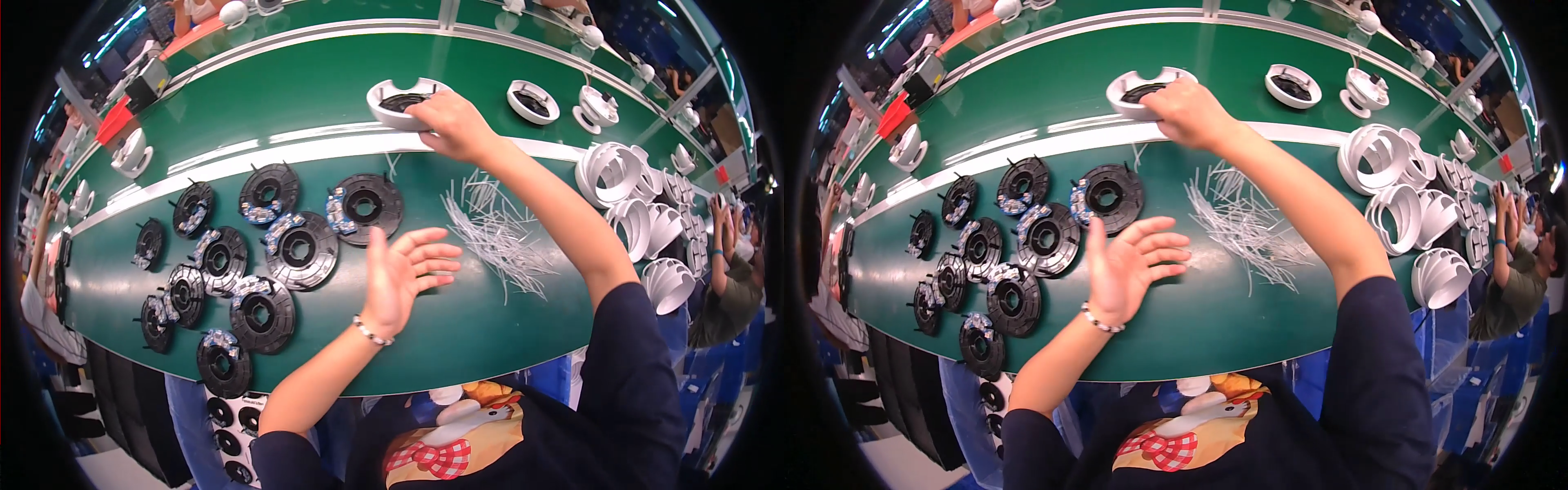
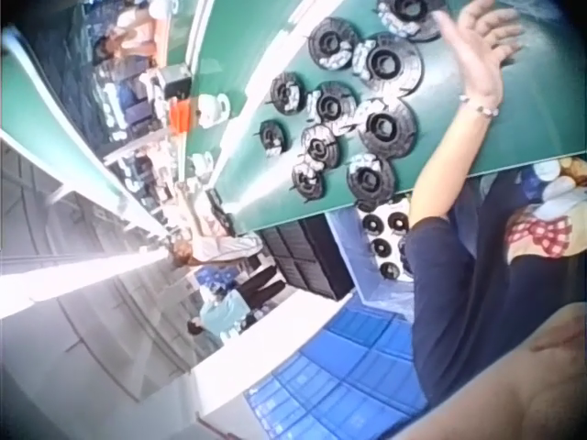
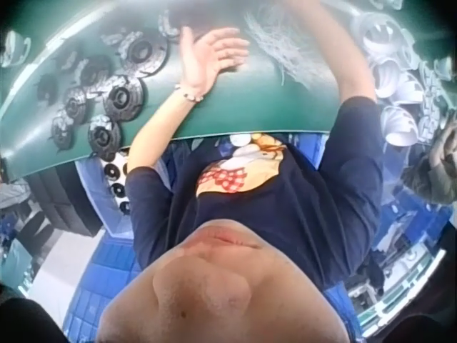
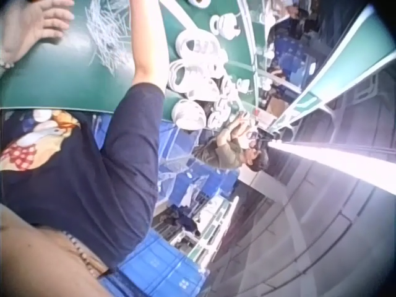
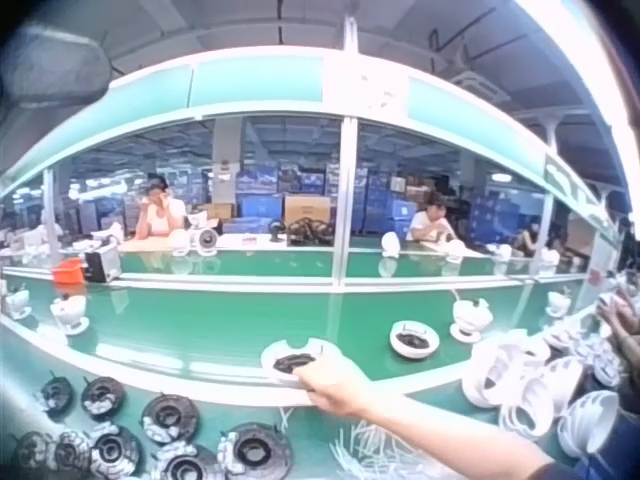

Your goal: Assembling electronic components into circular plastic housings on a factory assembly line.

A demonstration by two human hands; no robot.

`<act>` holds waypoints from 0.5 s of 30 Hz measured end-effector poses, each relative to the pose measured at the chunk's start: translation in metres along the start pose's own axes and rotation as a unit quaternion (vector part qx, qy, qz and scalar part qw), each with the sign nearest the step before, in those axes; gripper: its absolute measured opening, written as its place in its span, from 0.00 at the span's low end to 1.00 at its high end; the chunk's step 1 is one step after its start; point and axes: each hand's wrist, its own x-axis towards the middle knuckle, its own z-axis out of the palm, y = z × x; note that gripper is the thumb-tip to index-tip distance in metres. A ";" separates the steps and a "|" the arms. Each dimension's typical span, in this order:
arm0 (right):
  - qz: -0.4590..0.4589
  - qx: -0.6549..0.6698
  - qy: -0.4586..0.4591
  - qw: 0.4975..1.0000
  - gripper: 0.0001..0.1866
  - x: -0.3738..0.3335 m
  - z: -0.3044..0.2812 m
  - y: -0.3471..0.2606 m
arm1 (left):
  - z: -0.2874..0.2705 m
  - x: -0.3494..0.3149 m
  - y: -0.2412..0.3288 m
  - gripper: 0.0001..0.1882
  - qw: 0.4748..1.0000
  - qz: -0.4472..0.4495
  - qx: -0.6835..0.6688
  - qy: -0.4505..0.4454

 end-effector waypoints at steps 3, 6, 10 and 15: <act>0.033 -0.056 -0.077 0.995 0.16 0.006 0.044 0.021 | -0.008 0.002 -0.018 0.37 0.993 0.061 0.101 0.004; 0.075 -0.121 -0.141 0.980 0.13 0.008 0.063 0.028 | -0.009 0.006 -0.029 0.33 0.989 0.090 0.114 0.012; 0.057 -0.161 -0.121 0.978 0.19 0.019 0.057 0.017 | -0.012 0.003 -0.031 0.30 0.987 0.094 0.133 -0.011; 0.074 0.082 -0.152 0.982 0.23 0.038 0.028 -0.044 | -0.013 0.001 -0.030 0.29 0.985 0.096 0.141 -0.006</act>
